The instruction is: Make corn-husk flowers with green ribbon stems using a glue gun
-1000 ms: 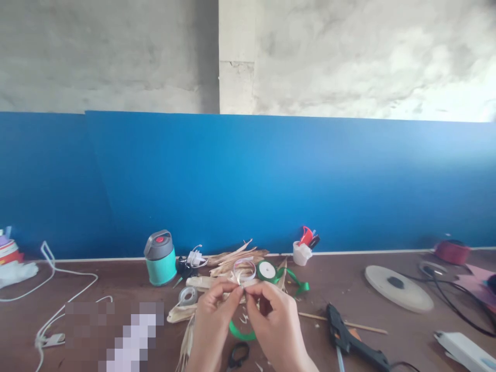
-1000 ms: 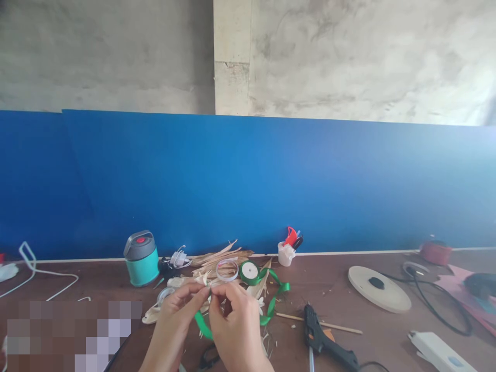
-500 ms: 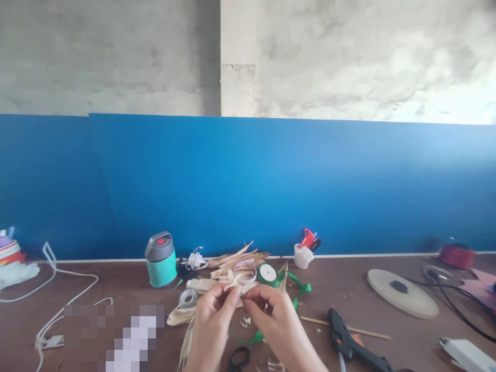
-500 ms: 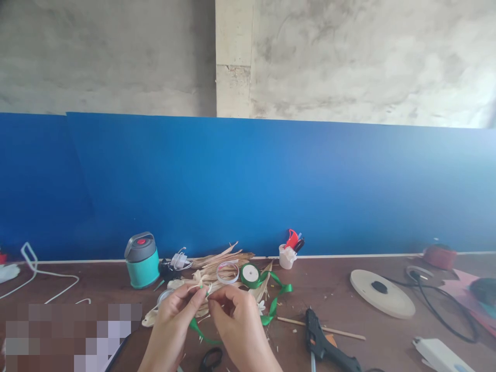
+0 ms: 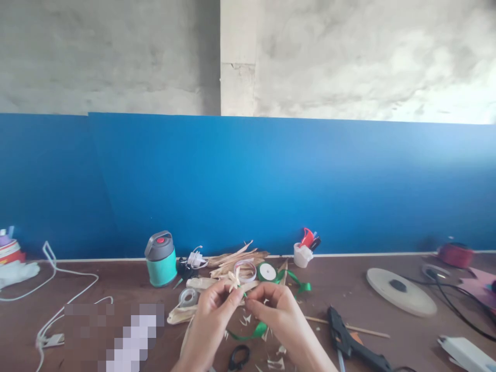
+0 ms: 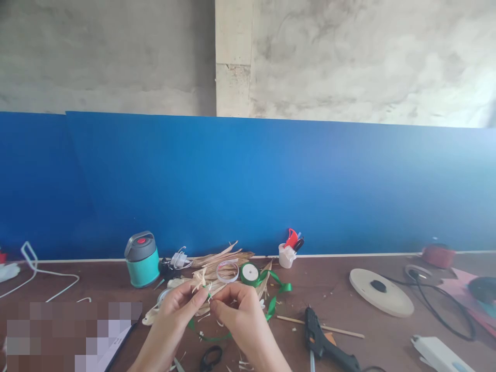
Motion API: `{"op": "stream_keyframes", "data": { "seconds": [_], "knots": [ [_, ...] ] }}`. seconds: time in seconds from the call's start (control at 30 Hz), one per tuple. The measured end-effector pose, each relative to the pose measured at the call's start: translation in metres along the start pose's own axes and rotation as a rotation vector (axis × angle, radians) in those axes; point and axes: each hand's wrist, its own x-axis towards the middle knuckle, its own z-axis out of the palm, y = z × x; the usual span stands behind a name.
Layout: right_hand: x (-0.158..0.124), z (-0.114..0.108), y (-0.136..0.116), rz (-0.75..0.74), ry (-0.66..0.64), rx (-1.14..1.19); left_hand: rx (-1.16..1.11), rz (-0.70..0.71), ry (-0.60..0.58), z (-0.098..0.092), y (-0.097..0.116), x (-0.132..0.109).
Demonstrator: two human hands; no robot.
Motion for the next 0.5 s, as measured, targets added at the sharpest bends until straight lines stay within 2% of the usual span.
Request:
{"op": "stream_keyframes", "data": {
  "seconds": [0.13,0.3,0.5],
  "knots": [
    [0.001,-0.002,-0.001,-0.007,-0.018,-0.017,0.0,0.017,-0.034,-0.002,0.005,-0.001],
    [-0.003,-0.002,-0.008,-0.002,-0.026,0.098,-0.109,-0.002,-0.043,0.002,0.005,-0.003],
    [-0.006,-0.003,-0.014,0.026,-0.095,0.172,-0.15,0.062,-0.092,0.005,0.008,-0.004]
  ]
}}
